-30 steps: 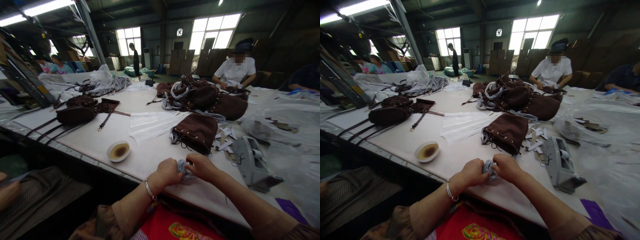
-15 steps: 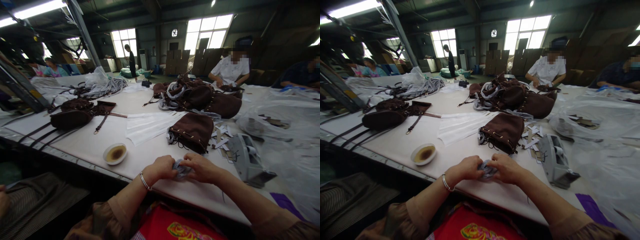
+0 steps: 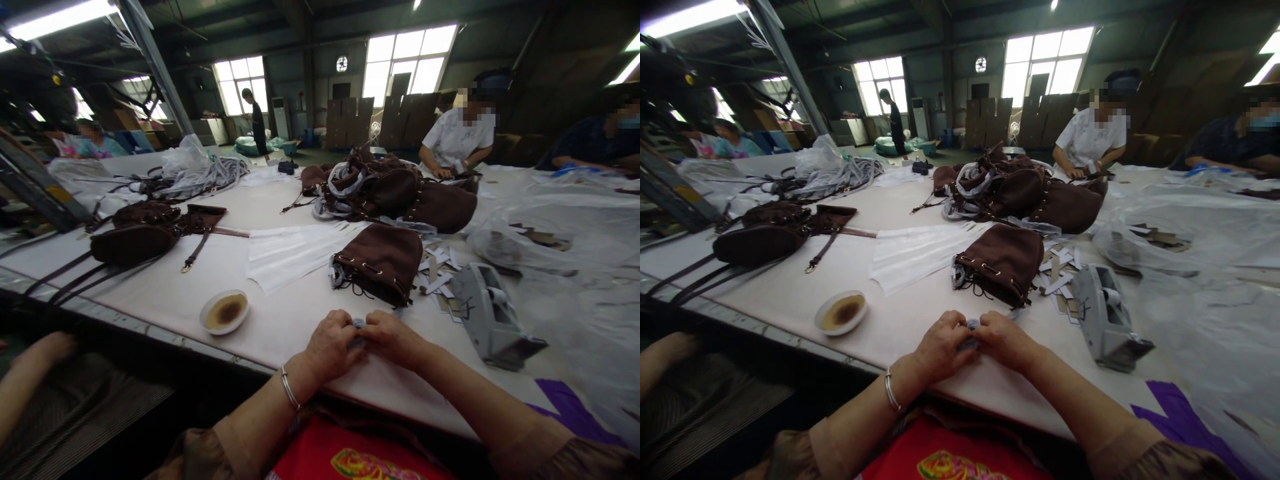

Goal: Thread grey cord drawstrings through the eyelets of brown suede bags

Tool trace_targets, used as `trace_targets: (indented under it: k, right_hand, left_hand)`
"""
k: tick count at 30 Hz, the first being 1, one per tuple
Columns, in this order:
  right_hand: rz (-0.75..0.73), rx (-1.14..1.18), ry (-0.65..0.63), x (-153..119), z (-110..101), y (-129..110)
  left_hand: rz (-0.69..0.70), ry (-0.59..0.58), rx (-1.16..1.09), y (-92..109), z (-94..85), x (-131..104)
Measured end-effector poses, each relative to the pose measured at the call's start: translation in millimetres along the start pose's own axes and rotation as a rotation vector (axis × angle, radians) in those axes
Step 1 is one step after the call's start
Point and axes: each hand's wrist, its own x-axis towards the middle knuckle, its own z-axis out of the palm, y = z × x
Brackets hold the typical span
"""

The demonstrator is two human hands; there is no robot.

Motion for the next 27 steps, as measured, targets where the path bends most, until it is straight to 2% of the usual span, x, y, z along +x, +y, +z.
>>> trace_targets:
  k: [5,10,15,21,27]
  right_hand:
    - [-0.013,0.032,0.104,-12.5,11.9,6.2]
    - [-0.032,0.034,0.109,-12.9,11.4,7.0]
    - [-0.032,0.019,0.093,-5.3,4.6,2.3]
    - [-0.093,0.043,0.055,-1.5,0.2,5.3]
    - [-0.101,-0.023,0.094,-0.6,-0.4,7.0]
  left_hand:
    - [0.026,0.024,-0.052,-7.2,4.7,-3.8]
    - [0.085,-0.086,0.039,-5.4,-5.5,5.2]
    - [-0.004,-0.129,0.251,-3.1,-11.2,13.7]
    - [-0.077,-0.169,0.181,-4.6,-7.4,11.0]
    - [-0.121,-0.264,0.123,7.8,-7.9,21.7]
